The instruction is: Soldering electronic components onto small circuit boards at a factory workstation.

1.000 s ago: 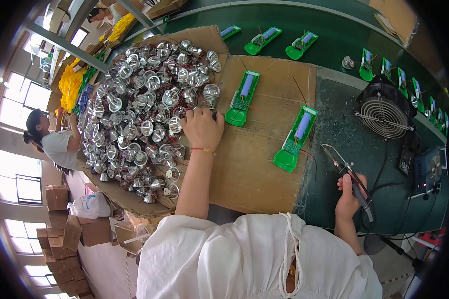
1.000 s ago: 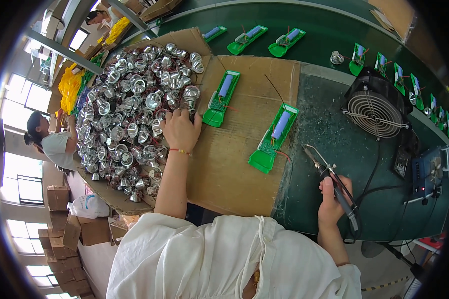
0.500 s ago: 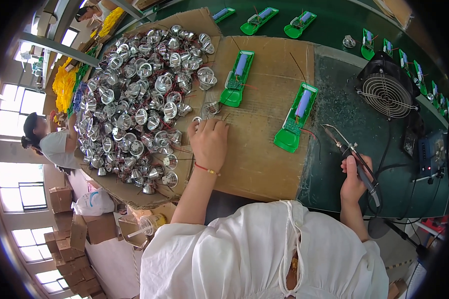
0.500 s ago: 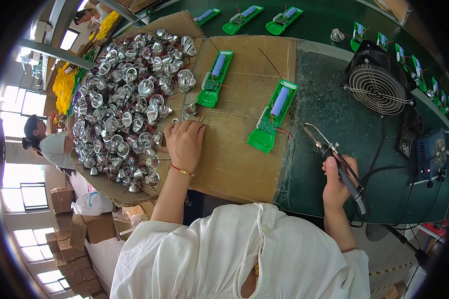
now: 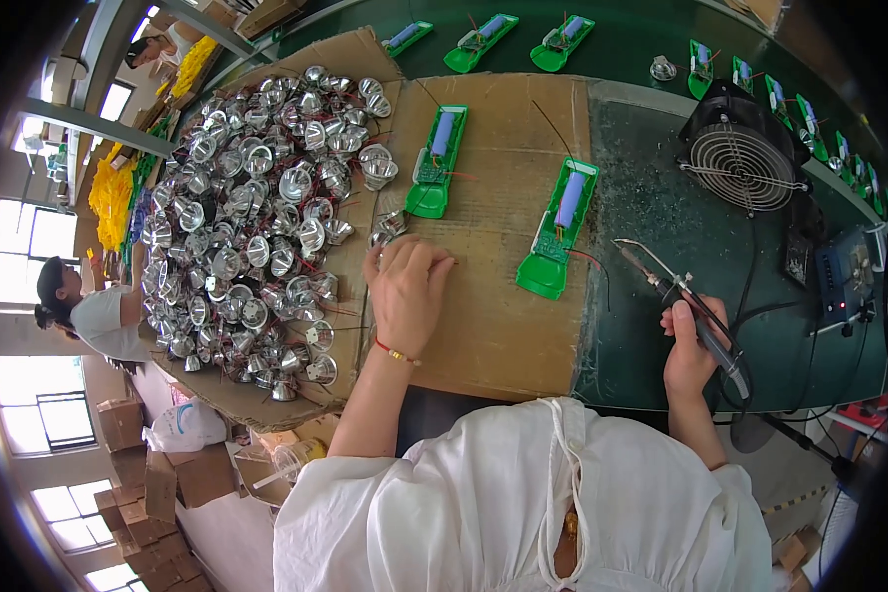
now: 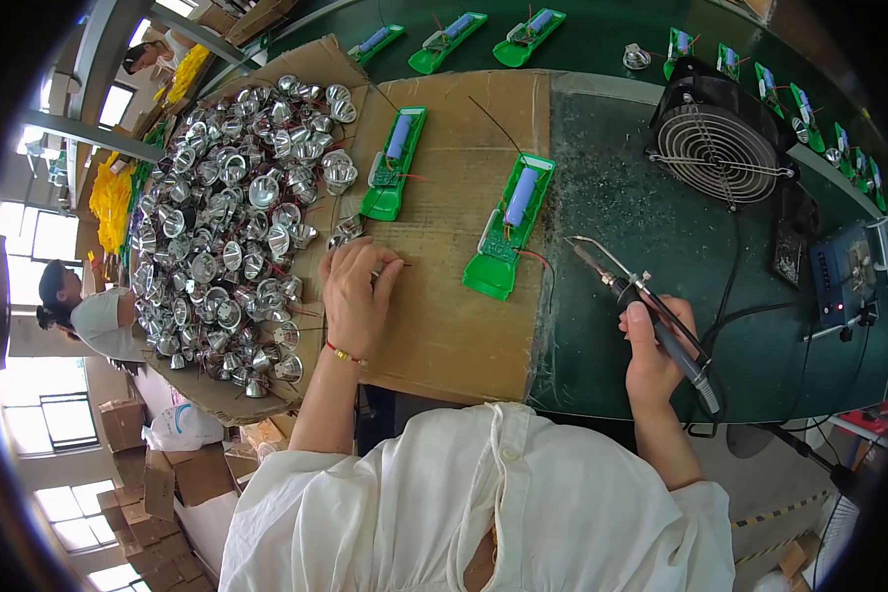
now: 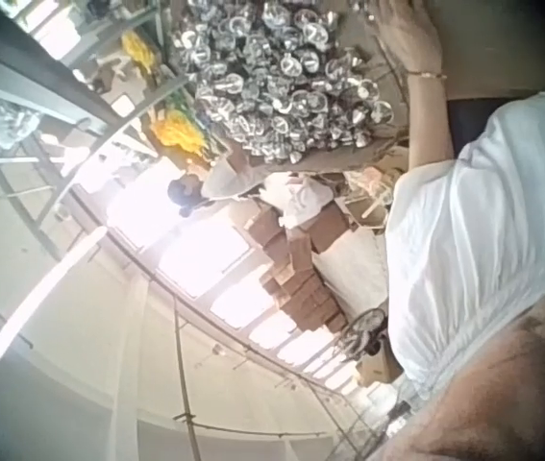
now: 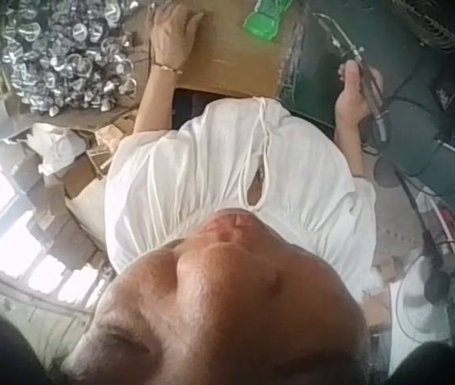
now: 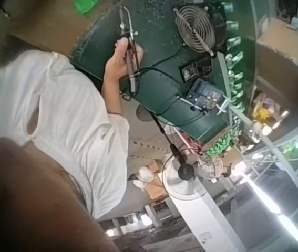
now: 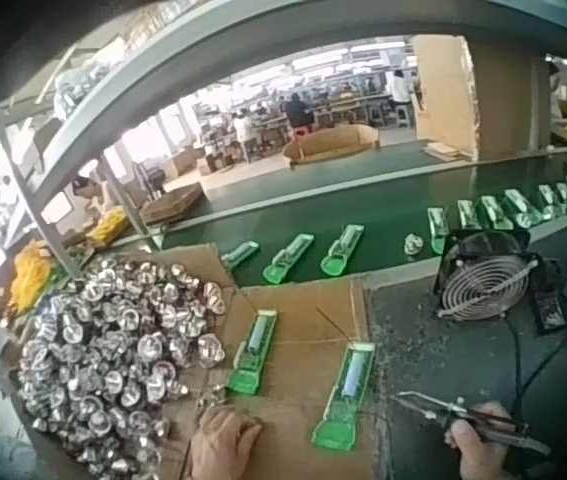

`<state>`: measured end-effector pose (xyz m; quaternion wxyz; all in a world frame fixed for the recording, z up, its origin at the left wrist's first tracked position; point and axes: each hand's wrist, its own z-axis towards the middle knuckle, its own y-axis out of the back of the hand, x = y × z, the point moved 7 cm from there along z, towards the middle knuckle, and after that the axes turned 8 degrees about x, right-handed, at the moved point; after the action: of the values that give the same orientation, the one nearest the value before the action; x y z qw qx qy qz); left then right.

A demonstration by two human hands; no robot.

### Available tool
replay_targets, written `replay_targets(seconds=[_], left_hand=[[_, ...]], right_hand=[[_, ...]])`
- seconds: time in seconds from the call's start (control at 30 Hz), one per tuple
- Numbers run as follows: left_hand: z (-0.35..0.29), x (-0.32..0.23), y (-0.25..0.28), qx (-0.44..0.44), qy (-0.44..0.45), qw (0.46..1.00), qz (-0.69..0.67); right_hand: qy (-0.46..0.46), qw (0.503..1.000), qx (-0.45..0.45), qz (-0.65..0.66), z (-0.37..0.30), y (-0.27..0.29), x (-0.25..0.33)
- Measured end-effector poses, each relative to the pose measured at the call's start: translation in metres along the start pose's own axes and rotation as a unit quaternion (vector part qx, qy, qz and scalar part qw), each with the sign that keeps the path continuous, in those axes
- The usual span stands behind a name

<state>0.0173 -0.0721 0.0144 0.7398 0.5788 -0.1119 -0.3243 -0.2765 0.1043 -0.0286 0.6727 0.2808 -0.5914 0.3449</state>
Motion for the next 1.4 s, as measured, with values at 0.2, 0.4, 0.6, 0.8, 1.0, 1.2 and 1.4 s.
replay_targets(seconds=[0.2, 0.4, 0.6, 0.8, 1.0, 1.2, 1.4], left_hand=[[-0.001, 0.013, -0.006, 0.052, 0.012, 0.997, -0.058], [0.006, 0.004, 0.002, 0.034, -0.033, 0.999, -0.021], [0.015, -0.031, -0.008, 0.06, 0.065, 0.952, -0.294], [0.028, -0.054, -0.033, 0.126, 0.086, 0.931, -0.331], [0.036, -0.055, -0.042, 0.139, 0.064, 0.931, -0.332], [0.038, -0.051, -0.049, 0.16, 0.075, 0.927, -0.331], [0.039, -0.051, -0.049, 0.163, 0.078, 0.921, -0.345]], right_hand=[[0.01, 1.0, 0.011, 0.0, -0.001, -0.004, 0.004], [0.013, 1.0, 0.024, 0.01, 0.001, -0.009, 0.009], [0.037, 0.998, 0.045, 0.011, -0.003, -0.02, 0.024], [0.076, 0.987, 0.117, -0.075, -0.003, -0.042, 0.028], [0.068, 0.99, 0.101, -0.072, 0.004, -0.054, 0.017], [0.058, 0.993, 0.09, -0.05, 0.007, -0.062, 0.012], [0.044, 0.993, 0.09, -0.067, 0.006, -0.062, 0.01]])
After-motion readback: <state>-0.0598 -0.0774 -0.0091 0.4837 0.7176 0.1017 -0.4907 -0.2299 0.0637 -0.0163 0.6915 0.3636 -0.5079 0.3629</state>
